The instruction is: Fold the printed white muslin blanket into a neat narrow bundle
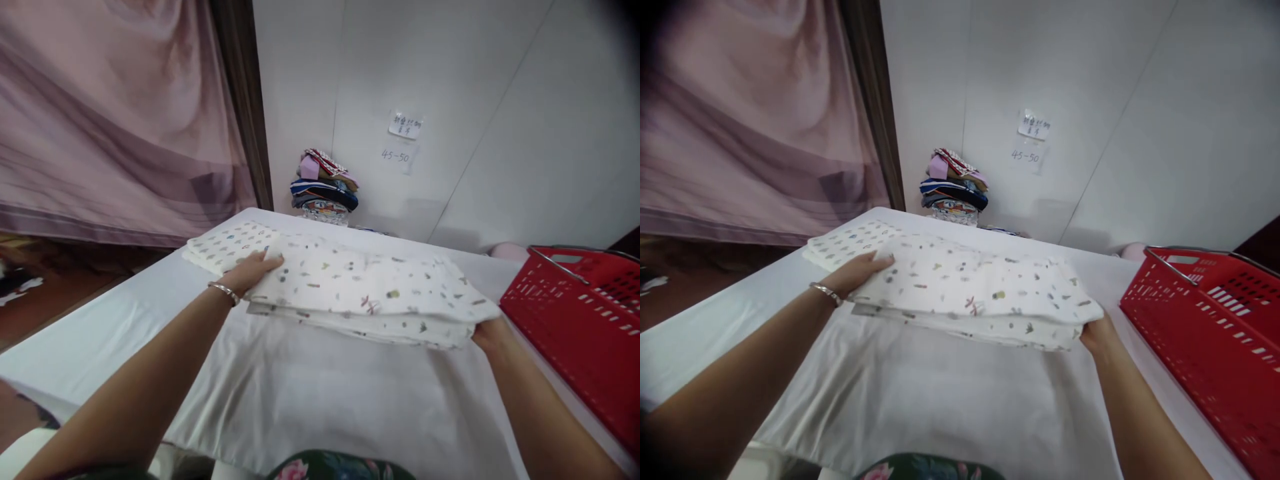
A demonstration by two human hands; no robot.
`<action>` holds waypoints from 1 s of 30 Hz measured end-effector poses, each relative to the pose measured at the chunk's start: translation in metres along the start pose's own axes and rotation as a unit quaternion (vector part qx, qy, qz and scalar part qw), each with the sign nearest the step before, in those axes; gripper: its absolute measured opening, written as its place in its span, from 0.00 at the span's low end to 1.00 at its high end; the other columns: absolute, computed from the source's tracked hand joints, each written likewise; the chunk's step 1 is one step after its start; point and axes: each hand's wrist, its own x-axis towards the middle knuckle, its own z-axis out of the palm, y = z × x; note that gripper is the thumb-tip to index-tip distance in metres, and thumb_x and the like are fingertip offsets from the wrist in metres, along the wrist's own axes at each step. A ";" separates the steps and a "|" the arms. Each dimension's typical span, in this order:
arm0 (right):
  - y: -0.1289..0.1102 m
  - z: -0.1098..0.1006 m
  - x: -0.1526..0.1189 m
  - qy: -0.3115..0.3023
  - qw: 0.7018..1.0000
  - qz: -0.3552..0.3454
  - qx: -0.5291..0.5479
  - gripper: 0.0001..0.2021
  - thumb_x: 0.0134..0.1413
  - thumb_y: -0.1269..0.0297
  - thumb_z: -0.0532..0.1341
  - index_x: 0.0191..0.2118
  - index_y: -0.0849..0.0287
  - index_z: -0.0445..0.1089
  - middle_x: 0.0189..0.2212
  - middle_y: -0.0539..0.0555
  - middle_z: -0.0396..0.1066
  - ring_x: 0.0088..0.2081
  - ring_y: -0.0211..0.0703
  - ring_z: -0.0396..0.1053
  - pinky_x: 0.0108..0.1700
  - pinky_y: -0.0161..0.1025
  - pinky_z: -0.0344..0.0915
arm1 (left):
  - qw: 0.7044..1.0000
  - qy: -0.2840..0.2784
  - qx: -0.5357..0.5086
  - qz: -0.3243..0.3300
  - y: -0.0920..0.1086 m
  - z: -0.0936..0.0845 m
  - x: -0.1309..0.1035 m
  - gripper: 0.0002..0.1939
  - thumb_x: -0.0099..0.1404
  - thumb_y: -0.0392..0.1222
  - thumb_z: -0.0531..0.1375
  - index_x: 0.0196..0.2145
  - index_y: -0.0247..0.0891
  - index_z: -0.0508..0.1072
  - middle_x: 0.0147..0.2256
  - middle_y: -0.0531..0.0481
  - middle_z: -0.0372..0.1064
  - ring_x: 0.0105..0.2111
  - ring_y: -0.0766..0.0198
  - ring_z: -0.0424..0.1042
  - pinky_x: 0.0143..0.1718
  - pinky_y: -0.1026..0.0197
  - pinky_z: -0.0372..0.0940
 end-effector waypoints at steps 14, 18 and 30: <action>0.064 -0.017 -0.052 -0.084 0.815 -0.250 -0.516 0.24 0.54 0.51 0.57 0.55 0.50 0.63 0.57 0.55 0.59 0.58 0.52 0.55 0.57 0.51 0.56 | 0.854 -0.049 0.433 0.285 -0.111 0.024 -0.047 0.20 0.59 0.51 0.56 0.47 0.44 0.72 0.51 0.44 0.67 0.52 0.51 0.63 0.54 0.52 0.54; 0.076 -0.018 -0.048 -0.190 0.736 -0.240 -0.604 0.21 0.54 0.53 0.58 0.53 0.48 0.66 0.57 0.54 0.60 0.60 0.55 0.51 0.59 0.60 0.47 | 0.832 -0.072 0.462 0.299 -0.115 0.026 -0.041 0.15 0.60 0.49 0.56 0.43 0.47 0.74 0.49 0.47 0.69 0.50 0.50 0.65 0.52 0.50 0.57; 0.017 -0.021 -0.037 -0.006 0.809 -0.306 -0.503 0.14 0.57 0.56 0.52 0.40 0.56 0.72 0.36 0.54 0.74 0.37 0.46 0.71 0.38 0.39 0.69 | 0.794 0.103 0.488 0.347 -0.053 0.010 -0.029 0.17 0.63 0.38 0.47 0.45 0.39 0.71 0.41 0.47 0.73 0.40 0.59 0.72 0.41 0.58 0.65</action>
